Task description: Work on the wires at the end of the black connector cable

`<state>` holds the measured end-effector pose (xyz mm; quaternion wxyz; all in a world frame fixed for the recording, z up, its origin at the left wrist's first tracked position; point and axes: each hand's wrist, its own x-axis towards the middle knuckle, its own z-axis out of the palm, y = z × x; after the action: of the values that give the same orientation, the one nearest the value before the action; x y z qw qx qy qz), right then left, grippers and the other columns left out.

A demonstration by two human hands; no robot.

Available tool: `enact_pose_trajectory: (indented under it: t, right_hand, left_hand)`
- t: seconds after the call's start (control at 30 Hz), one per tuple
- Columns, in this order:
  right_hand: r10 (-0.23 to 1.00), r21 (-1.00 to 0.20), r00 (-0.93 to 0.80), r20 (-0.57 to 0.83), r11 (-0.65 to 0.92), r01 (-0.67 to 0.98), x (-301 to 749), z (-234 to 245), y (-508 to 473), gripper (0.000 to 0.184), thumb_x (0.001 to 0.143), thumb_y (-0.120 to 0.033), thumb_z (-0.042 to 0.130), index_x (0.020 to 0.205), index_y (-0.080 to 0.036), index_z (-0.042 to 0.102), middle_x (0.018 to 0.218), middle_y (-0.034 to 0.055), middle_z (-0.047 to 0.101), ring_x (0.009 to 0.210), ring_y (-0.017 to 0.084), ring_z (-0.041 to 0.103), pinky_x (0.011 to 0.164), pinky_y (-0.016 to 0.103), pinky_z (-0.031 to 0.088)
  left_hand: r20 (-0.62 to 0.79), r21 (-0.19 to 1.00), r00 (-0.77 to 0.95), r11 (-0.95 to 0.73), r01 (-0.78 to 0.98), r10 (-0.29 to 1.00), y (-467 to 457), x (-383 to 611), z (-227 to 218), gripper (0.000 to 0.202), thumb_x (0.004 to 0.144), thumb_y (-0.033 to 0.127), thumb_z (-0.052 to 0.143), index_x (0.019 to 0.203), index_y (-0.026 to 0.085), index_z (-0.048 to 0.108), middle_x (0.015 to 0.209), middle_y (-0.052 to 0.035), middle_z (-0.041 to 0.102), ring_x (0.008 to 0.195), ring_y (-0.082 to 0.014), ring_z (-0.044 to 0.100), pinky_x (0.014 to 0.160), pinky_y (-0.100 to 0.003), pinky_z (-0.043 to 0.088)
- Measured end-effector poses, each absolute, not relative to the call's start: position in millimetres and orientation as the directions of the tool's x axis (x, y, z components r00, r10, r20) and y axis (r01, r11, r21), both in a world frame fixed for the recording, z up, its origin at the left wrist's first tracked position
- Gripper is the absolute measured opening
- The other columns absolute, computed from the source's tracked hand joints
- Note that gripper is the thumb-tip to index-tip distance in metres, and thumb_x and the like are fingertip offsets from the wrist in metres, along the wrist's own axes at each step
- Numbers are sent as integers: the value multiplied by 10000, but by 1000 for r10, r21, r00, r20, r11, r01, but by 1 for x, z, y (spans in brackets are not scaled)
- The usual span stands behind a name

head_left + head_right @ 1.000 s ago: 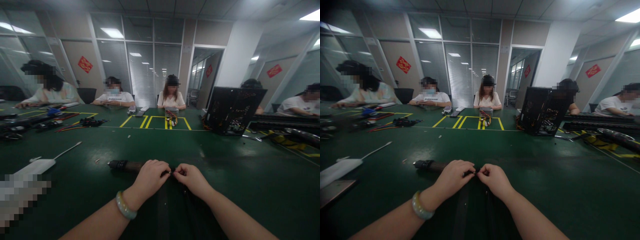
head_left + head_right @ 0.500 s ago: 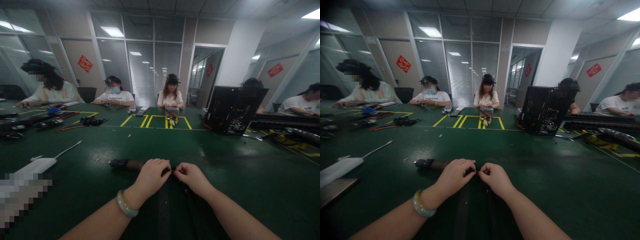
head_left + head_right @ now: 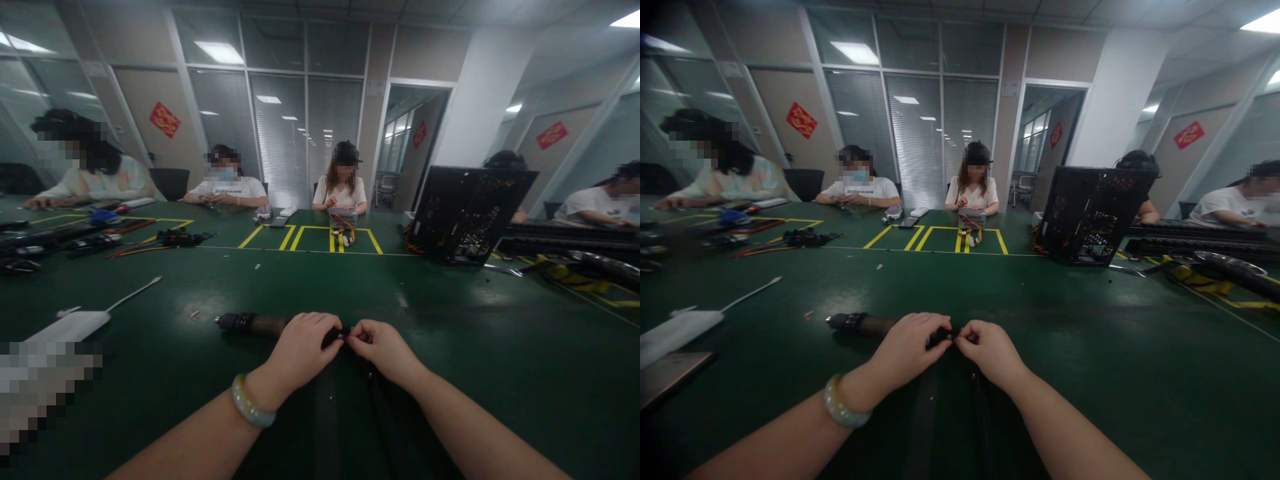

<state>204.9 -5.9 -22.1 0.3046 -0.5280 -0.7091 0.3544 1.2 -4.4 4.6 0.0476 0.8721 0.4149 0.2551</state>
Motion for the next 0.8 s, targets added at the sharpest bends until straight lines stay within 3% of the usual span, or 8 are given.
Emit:
enact_pose_trajectory:
  t: [0.8]
  right_hand:
    - [966, -821, -253, 47, 182, 541, 203, -15, -8, 152, 834, -313, 606, 815, -179, 674, 732, 1, 675, 620, 130, 583, 535, 202, 383]
  left_hand:
    - [389, 272, 546, -659, 701, 742, -3, 1, 3, 82, 859, 207, 585, 936, 229, 602, 1041, -14, 655, 984, -212, 601, 892, -391, 440]
